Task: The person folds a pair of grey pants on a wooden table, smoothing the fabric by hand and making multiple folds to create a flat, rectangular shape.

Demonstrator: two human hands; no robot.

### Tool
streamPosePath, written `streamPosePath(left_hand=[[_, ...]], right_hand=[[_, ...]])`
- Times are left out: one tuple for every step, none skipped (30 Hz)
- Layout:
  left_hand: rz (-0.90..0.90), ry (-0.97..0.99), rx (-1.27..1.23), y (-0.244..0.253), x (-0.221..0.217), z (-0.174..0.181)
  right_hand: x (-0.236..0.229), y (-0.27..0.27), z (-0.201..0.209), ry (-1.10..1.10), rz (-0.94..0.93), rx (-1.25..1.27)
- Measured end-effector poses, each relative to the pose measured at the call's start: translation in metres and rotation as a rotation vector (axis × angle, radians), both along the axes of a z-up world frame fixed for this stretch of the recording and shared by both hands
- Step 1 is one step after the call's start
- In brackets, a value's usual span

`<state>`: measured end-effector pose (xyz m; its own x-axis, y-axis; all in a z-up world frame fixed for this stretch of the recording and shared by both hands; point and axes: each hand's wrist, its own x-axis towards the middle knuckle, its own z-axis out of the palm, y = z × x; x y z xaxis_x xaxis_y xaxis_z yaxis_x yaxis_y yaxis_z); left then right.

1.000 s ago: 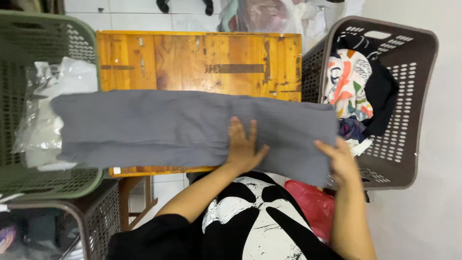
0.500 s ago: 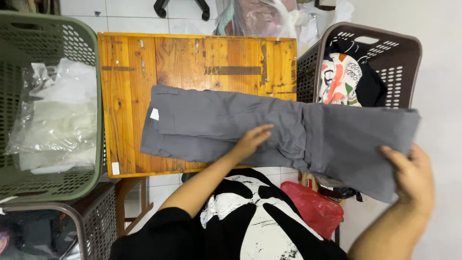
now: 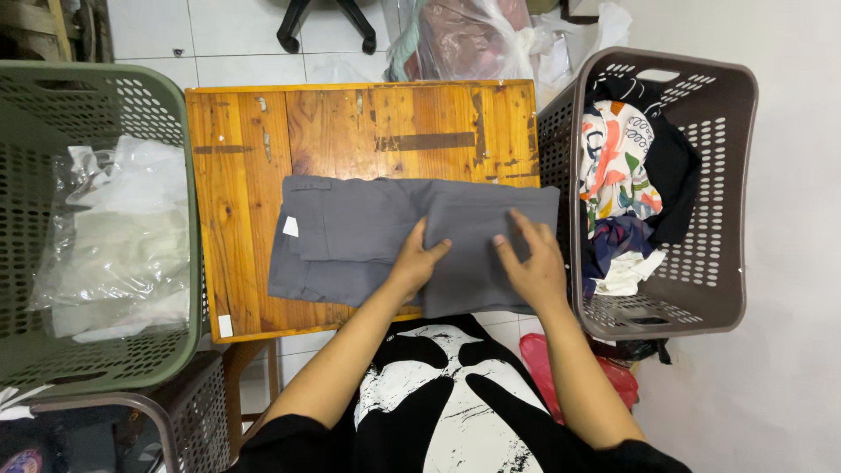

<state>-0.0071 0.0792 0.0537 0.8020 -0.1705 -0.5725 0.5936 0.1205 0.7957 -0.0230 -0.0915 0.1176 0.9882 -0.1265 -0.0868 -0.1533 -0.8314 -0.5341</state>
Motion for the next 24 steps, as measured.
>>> streamPosePath(left_hand=[[0.003, 0.0, -0.001, 0.0, -0.001, -0.017], [0.047, -0.036, 0.014, 0.0, -0.004, -0.034], [0.09, -0.072, 0.028, 0.0, -0.007, -0.051], [0.088, -0.072, 0.03, 0.006, -0.005, -0.061], [0.022, -0.112, 0.205, 0.011, -0.004, -0.071], [-0.048, -0.15, 0.381, 0.016, -0.003, -0.081], [-0.052, -0.148, 0.384, 0.013, -0.008, -0.056], [-0.034, -0.265, 0.529, 0.008, -0.01, -0.031], [-0.015, -0.383, 0.674, 0.003, -0.012, -0.006], [-0.024, -0.386, 0.674, 0.0, -0.012, -0.014], [-0.099, -0.618, 0.957, -0.003, -0.012, -0.022], [-0.174, -0.855, 1.237, -0.005, -0.011, -0.03], [-0.179, -0.861, 1.236, -0.003, -0.005, -0.033], [-0.302, -0.862, 1.238, -0.002, -0.004, -0.036], [-0.425, -0.862, 1.237, 0.0, -0.002, -0.039], [-0.431, -0.852, 1.238, 0.001, -0.002, -0.045], [-0.442, -0.853, 1.27, 0.002, -0.002, -0.051], [-0.451, -0.859, 1.301, 0.003, 0.001, -0.057], [-0.456, -0.855, 1.3, 0.004, 0.003, -0.058], [-0.468, -0.841, 1.3, 0.003, 0.003, -0.059], [-0.48, -0.828, 1.299, 0.003, 0.004, -0.059], [-0.482, -0.824, 1.298, 0.003, 0.007, -0.06], [-0.498, -0.82, 1.293, 0.002, 0.009, -0.06], [-0.516, -0.815, 1.289, 0.004, 0.011, -0.059]], right_hand=[[0.002, -0.006, -0.012, 0.0, 0.003, -0.001], [0.002, -0.011, -0.023, -0.036, 0.012, -0.068], [0.002, -0.018, -0.035, -0.072, 0.021, -0.135], [0.004, -0.019, -0.041, -0.072, 0.019, -0.134], [0.005, -0.02, -0.047, -0.024, 0.054, -0.201], [0.005, -0.021, -0.053, 0.027, 0.087, -0.266], [0.002, -0.023, -0.064, 0.029, 0.084, -0.263], [0.001, -0.025, -0.075, 0.008, 0.096, -0.31], [-0.001, -0.028, -0.085, -0.012, 0.107, -0.357], [-0.002, -0.029, -0.09, -0.01, 0.099, -0.355], [-0.003, -0.031, -0.095, -0.016, 0.08, -0.363], [-0.002, -0.032, -0.1, -0.024, 0.063, -0.371], [-0.001, -0.033, -0.104, -0.024, 0.056, -0.369], [-0.001, -0.035, -0.107, -0.007, 0.051, -0.365], [-0.002, -0.037, -0.11, 0.009, 0.046, -0.36], [-0.002, -0.035, -0.108, 0.018, 0.049, -0.357], [-0.002, -0.034, -0.106, 0.04, 0.058, -0.351], [0.001, -0.033, -0.103, 0.057, 0.065, -0.348], [0.002, -0.033, -0.104, 0.063, 0.066, -0.346], [0.003, -0.033, -0.104, 0.087, 0.082, -0.355], [0.003, -0.034, -0.103, 0.112, 0.098, -0.364], [0.005, -0.034, -0.106, 0.115, 0.099, -0.364], [0.007, -0.035, -0.108, 0.109, 0.095, -0.394], [0.007, -0.033, -0.11, 0.102, 0.09, -0.422]])
